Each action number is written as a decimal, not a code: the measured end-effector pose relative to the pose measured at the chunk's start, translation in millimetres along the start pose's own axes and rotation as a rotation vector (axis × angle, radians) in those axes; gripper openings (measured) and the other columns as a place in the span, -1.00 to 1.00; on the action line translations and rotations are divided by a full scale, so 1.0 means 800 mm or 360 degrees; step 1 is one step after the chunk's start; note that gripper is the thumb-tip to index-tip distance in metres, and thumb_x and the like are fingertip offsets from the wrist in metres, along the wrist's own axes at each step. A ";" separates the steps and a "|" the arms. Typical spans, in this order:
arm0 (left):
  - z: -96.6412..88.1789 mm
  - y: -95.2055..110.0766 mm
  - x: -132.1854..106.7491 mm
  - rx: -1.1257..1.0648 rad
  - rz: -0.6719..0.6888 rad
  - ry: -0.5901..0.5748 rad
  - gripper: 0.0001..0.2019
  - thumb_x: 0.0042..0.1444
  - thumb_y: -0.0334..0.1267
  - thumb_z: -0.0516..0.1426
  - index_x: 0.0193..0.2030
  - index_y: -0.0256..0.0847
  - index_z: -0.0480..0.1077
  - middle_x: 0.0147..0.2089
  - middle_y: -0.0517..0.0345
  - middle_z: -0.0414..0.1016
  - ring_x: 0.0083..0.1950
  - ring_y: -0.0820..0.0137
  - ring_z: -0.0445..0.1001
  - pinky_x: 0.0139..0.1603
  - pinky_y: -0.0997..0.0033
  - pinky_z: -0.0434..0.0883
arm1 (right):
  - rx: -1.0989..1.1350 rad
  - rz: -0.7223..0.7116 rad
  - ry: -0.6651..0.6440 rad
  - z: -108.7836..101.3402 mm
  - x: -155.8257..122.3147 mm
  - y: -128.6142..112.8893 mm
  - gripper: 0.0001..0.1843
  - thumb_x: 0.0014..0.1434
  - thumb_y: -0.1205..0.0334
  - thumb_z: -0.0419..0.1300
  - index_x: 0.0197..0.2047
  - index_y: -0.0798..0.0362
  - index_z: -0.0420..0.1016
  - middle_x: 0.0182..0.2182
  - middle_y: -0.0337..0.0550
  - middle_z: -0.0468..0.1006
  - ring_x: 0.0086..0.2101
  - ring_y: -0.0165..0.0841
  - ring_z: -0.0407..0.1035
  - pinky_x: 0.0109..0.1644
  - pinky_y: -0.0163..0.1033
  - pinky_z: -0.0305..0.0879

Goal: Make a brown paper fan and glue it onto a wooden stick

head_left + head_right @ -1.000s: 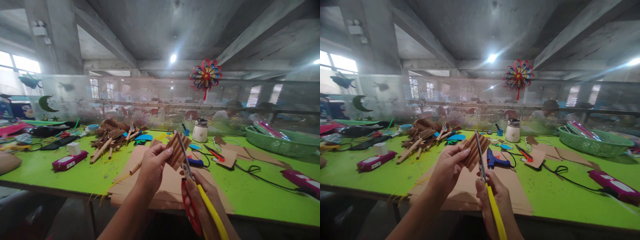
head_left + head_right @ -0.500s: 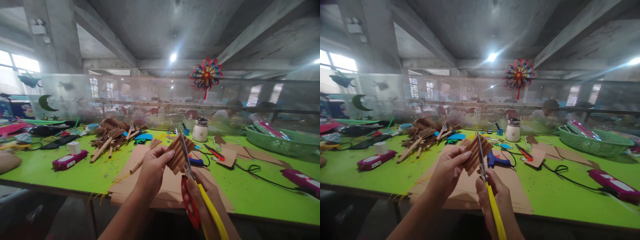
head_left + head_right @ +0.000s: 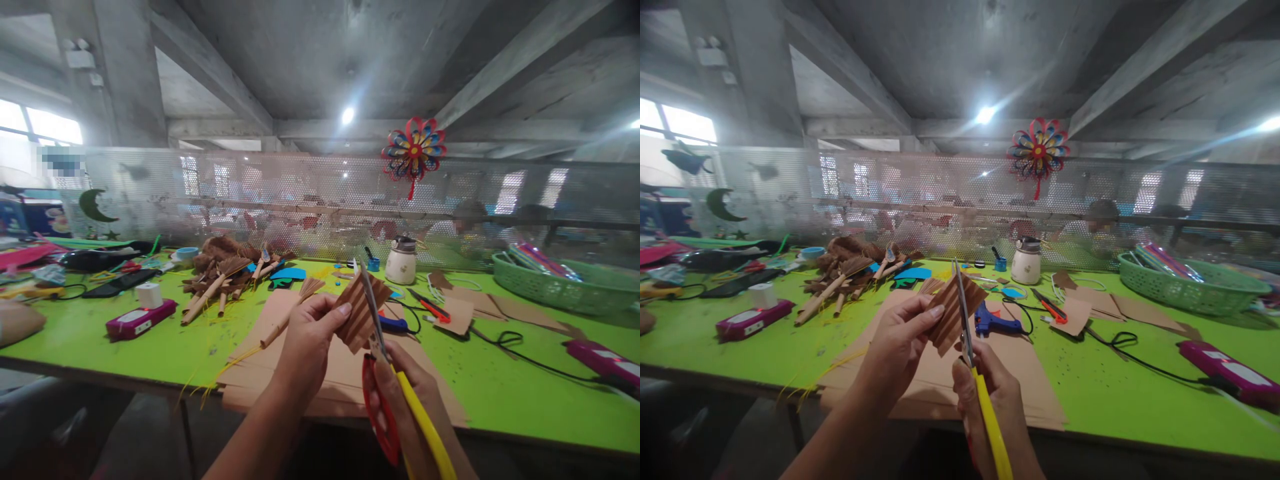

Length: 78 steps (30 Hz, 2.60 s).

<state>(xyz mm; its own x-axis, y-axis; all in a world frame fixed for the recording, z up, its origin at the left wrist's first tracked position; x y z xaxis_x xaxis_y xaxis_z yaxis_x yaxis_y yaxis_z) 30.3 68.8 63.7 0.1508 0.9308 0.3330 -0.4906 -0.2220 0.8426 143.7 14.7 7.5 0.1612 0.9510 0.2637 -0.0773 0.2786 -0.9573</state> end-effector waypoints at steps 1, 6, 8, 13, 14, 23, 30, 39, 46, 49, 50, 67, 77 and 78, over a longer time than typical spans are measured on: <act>0.000 0.000 0.000 0.0019 0.0006 0.0004 -0.86 -0.12 -0.32 0.24 -0.53 -0.31 0.38 -0.49 0.13 0.39 -0.44 0.45 0.37 -0.34 0.40 0.33 | 0.0001 0.0002 -0.0003 0.000 0.000 0.000 -0.40 -0.01 -0.23 0.16 -0.10 0.11 0.36 -0.67 -0.34 0.25 -0.74 -0.55 0.06 -0.72 -0.44 0.02; 0.001 -0.002 -0.002 0.0053 0.0008 -0.0010 -0.86 -0.09 -0.30 0.23 -0.53 -0.32 0.38 -0.47 0.11 0.41 -0.44 0.43 0.38 -0.36 0.40 0.32 | 0.0061 0.0030 0.0025 -0.001 0.000 0.001 -0.38 -0.05 -0.22 0.20 -0.09 0.11 0.37 -0.67 -0.33 0.27 -0.73 -0.55 0.06 -0.72 -0.46 0.00; 0.001 -0.002 -0.002 0.0050 0.0009 -0.0018 -0.86 -0.09 -0.31 0.23 -0.53 -0.32 0.37 -0.50 0.12 0.40 -0.45 0.44 0.37 -0.37 0.40 0.32 | 0.0101 0.0044 0.0035 -0.002 -0.001 0.002 -0.40 -0.06 -0.20 0.22 -0.11 0.10 0.38 -0.66 -0.32 0.27 -0.70 -0.55 0.08 -0.71 -0.47 0.00; 0.000 -0.005 -0.002 0.0059 0.0001 -0.0009 -0.87 -0.08 -0.30 0.22 -0.52 -0.31 0.38 -0.49 0.12 0.41 -0.46 0.44 0.37 -0.37 0.40 0.32 | 0.0117 0.0104 0.0035 -0.003 -0.001 0.008 -0.43 -0.07 -0.17 0.25 -0.13 0.11 0.39 -0.66 -0.34 0.24 -0.71 -0.58 0.03 -0.72 -0.48 -0.03; 0.000 -0.006 -0.002 0.0065 -0.0009 -0.0014 -0.86 -0.08 -0.30 0.22 -0.52 -0.31 0.38 -0.49 0.11 0.41 -0.46 0.44 0.37 -0.38 0.40 0.33 | 0.0122 0.0110 0.0047 -0.004 -0.001 0.009 -0.43 -0.08 -0.17 0.26 -0.14 0.11 0.39 -0.66 -0.34 0.24 -0.71 -0.58 0.03 -0.73 -0.48 -0.02; -0.005 -0.010 -0.004 0.0045 -0.0053 0.0012 -0.87 -0.10 -0.30 0.23 -0.50 -0.30 0.38 -0.38 0.04 0.47 -0.34 0.35 0.45 -0.20 0.28 0.39 | 0.0224 0.0212 0.0159 -0.014 -0.001 0.000 -0.39 -0.14 -0.22 0.27 -0.15 0.07 0.40 -0.65 -0.35 0.28 -0.73 -0.60 0.07 -0.73 -0.51 0.00; -0.026 -0.026 0.008 0.0063 -0.0124 0.0055 -0.87 -0.11 -0.30 0.24 -0.46 -0.32 0.40 -0.32 -0.03 0.51 -0.27 0.30 0.48 -0.16 0.26 0.38 | -0.0523 0.0005 0.0097 -0.084 0.033 -0.038 -0.42 -0.15 -0.09 0.32 -0.10 0.09 0.45 -0.66 -0.31 0.34 -0.68 -0.48 0.19 -0.64 -0.38 0.15; -0.037 -0.050 0.036 0.0304 -0.0278 -0.0134 -0.76 -0.13 -0.38 0.22 -0.25 -0.34 0.41 -0.37 0.00 0.50 -0.47 0.45 0.42 -0.42 0.42 0.35 | -0.2225 -0.0200 0.0117 -0.216 0.149 0.009 -0.57 0.02 0.14 0.12 -0.06 0.14 0.49 -0.23 0.10 0.55 -0.24 -0.14 0.42 -0.23 -0.20 0.24; -0.050 -0.075 0.054 0.0685 -0.0251 -0.0120 -0.81 -0.10 -0.43 0.16 -0.27 -0.31 0.32 -0.56 0.23 0.36 -0.57 0.53 0.31 -0.54 0.52 0.25 | -0.2561 0.0051 0.0167 -0.262 0.162 0.062 -0.52 0.08 0.14 0.03 0.05 0.11 0.40 -0.22 0.14 0.55 -0.25 -0.07 0.43 -0.31 -0.19 0.19; -0.034 -0.080 0.042 0.0669 -0.0309 -0.0174 -0.87 -0.06 -0.45 0.12 -0.32 -0.29 0.29 -0.48 0.19 0.39 -0.51 0.51 0.36 -0.48 0.50 0.30 | -0.2743 -0.0071 0.0241 -0.253 0.158 0.046 -0.55 0.07 0.12 0.06 -0.02 0.15 0.45 -0.26 0.20 0.54 -0.21 -0.01 0.40 -0.25 -0.11 0.21; -0.026 -0.084 0.035 0.0659 -0.0332 -0.0204 -0.89 -0.05 -0.46 0.10 -0.34 -0.28 0.28 -0.47 0.18 0.40 -0.49 0.51 0.37 -0.47 0.49 0.32 | -0.2756 -0.0156 0.0291 -0.246 0.153 0.034 -0.58 0.06 0.12 0.08 -0.06 0.17 0.47 -0.25 0.23 0.53 -0.18 0.01 0.38 -0.21 -0.07 0.22; -0.061 0.047 -0.093 0.0630 0.0401 0.0613 -0.84 -0.03 -0.27 0.22 -0.28 -0.22 0.38 -0.38 0.17 0.52 -0.41 0.41 0.51 -0.39 0.48 0.46 | -0.0960 -0.0737 -0.0935 0.081 0.066 -0.011 -0.67 0.23 0.10 0.01 -0.13 0.10 0.48 -0.17 -0.02 0.53 -0.16 -0.27 0.37 -0.05 -0.12 0.26; -0.157 0.104 -0.086 0.0355 0.0600 0.0959 -0.79 -0.12 -0.40 0.25 -0.26 -0.22 0.43 -0.31 0.20 0.55 -0.36 0.48 0.51 -0.40 0.62 0.46 | -0.0634 -0.1087 -0.0971 0.145 -0.023 -0.024 -0.80 0.24 0.29 0.03 -0.13 0.08 0.43 -0.19 -0.08 0.51 -0.13 -0.40 0.36 -0.04 -0.30 0.28; -0.159 0.108 -0.089 0.0334 0.0625 0.0980 -0.79 -0.11 -0.41 0.24 -0.27 -0.20 0.44 -0.31 0.21 0.54 -0.37 0.49 0.51 -0.42 0.64 0.46 | -0.0594 -0.1091 -0.0864 0.137 -0.018 -0.025 -0.79 0.23 0.32 0.02 -0.12 0.08 0.43 -0.17 -0.06 0.50 -0.10 -0.38 0.35 -0.01 -0.28 0.27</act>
<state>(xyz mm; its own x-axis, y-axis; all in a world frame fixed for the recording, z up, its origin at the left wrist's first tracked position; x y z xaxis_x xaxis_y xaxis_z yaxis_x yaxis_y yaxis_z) -132.1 20.6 59.4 -0.5376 0.7523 0.3809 -0.2264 -0.5639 0.7942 35.0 10.4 36.2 -0.4320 0.5546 0.7113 0.1988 0.8278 -0.5247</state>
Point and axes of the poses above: each hand's wrist, its own x-axis towards the middle knuckle, its own z-axis out of the palm, y = z × x, the point moved 8 cm from there along x, towards the middle knuckle
